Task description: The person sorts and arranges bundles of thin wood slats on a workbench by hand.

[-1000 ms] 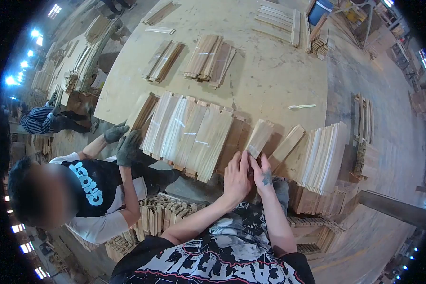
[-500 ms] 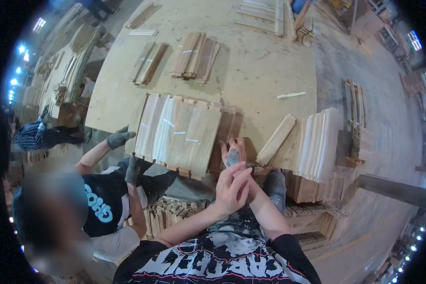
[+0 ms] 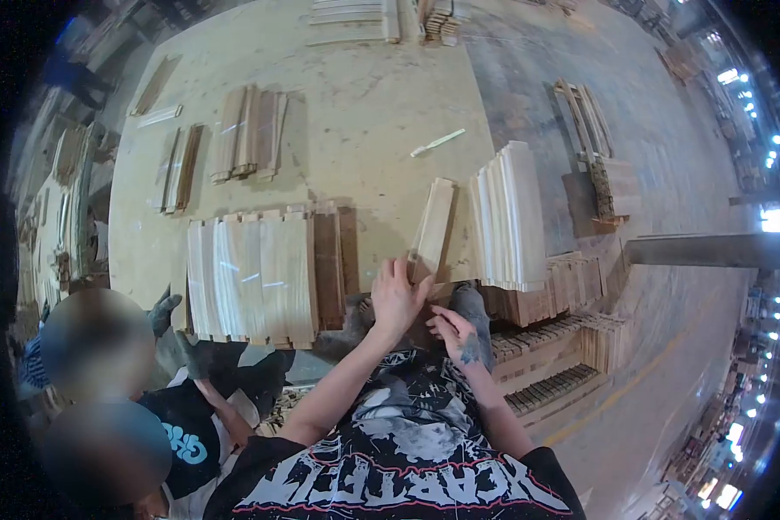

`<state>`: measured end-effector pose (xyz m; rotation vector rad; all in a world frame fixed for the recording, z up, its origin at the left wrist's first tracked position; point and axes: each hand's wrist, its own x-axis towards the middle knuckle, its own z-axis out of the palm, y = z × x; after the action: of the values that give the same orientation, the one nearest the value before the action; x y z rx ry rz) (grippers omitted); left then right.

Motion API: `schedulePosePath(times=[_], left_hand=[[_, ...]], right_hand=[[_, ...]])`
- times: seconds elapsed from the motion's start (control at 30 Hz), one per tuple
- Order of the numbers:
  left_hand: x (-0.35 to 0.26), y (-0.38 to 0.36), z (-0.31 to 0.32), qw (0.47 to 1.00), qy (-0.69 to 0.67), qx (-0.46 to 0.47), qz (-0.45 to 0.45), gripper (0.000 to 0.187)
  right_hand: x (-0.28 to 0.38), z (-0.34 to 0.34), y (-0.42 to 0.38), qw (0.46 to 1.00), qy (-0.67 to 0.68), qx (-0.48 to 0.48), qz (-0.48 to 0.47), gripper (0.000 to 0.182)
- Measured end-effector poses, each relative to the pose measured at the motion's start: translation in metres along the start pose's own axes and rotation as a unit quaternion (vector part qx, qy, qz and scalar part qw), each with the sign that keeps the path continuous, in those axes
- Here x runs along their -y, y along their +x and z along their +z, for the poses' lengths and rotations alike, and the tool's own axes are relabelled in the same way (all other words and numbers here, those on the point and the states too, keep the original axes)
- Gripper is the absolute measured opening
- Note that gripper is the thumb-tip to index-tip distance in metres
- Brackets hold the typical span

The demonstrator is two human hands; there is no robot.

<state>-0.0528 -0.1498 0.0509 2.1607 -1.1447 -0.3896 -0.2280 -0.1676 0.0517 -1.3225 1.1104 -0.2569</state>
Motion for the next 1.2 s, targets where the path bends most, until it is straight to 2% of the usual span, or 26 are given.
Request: schedulePosePath(times=[0.1,0.2,0.3,0.43,0.5,0.57,0.63,0.7,0.73,0.77,0.87,0.93,1.0,1.13,1.17,1.2], left_hand=[[-0.023,0.011,0.015,0.997,0.065,0.035,-0.001,0.074],[-0.019,0.020,0.041,0.987,0.143,0.065,-0.016,0.080],[-0.009,0.023,0.044,0.990,0.099,0.085,-0.044,0.080],[0.012,0.011,0.020,0.983,-0.083,0.150,-0.066,0.075],[0.021,0.001,0.007,0.960,-0.170,0.204,-0.086,0.073],[0.020,-0.019,-0.003,0.954,-0.202,0.195,-0.101,0.073],[0.009,-0.032,-0.024,0.955,-0.213,0.182,-0.093,0.074],[0.010,-0.037,-0.037,0.953,-0.196,0.198,-0.123,0.071],[0.013,-0.039,-0.040,0.950,-0.189,0.206,-0.137,0.069],[0.020,-0.043,-0.038,0.958,-0.195,0.176,-0.116,0.066],[0.036,-0.047,-0.041,0.922,-0.277,0.200,-0.184,0.061],[0.041,-0.050,-0.041,0.904,-0.328,0.182,-0.203,0.042],[0.043,-0.050,-0.046,0.809,-0.472,0.210,-0.281,0.035],[0.025,-0.046,-0.067,0.789,-0.541,0.158,-0.245,0.029],[0.027,-0.045,-0.073,0.765,-0.561,0.179,-0.261,0.028],[0.026,-0.044,-0.078,0.767,-0.562,0.177,-0.254,0.027]], right_hand=[[-0.009,-0.015,0.001,0.997,0.041,-0.062,-0.012,0.033],[-0.005,-0.020,0.012,0.993,0.072,-0.090,-0.013,0.034],[0.004,-0.019,0.025,0.993,0.085,-0.086,-0.006,0.036],[0.018,-0.008,0.038,0.993,0.095,-0.065,0.021,0.041],[0.030,0.002,0.042,0.982,0.180,-0.040,0.045,0.044],[0.027,0.010,0.053,0.961,0.273,0.012,0.045,0.049],[0.043,0.018,0.056,0.944,0.317,0.056,0.070,0.048],[0.043,0.024,0.060,0.926,0.358,0.074,0.094,0.045],[0.039,0.024,0.060,0.931,0.346,0.075,0.090,0.045],[0.035,0.024,0.060,0.936,0.333,0.074,0.086,0.044],[0.023,0.028,0.057,0.947,0.308,0.041,0.081,0.044],[0.024,0.028,0.054,0.947,0.310,0.030,0.075,0.043],[0.031,0.027,0.050,0.941,0.329,0.045,0.066,0.042],[0.069,0.020,0.037,0.935,0.341,0.093,0.017,0.044],[0.082,0.015,0.032,0.946,0.308,0.099,0.017,0.042],[0.088,0.012,0.030,0.958,0.269,0.098,0.005,0.041]])
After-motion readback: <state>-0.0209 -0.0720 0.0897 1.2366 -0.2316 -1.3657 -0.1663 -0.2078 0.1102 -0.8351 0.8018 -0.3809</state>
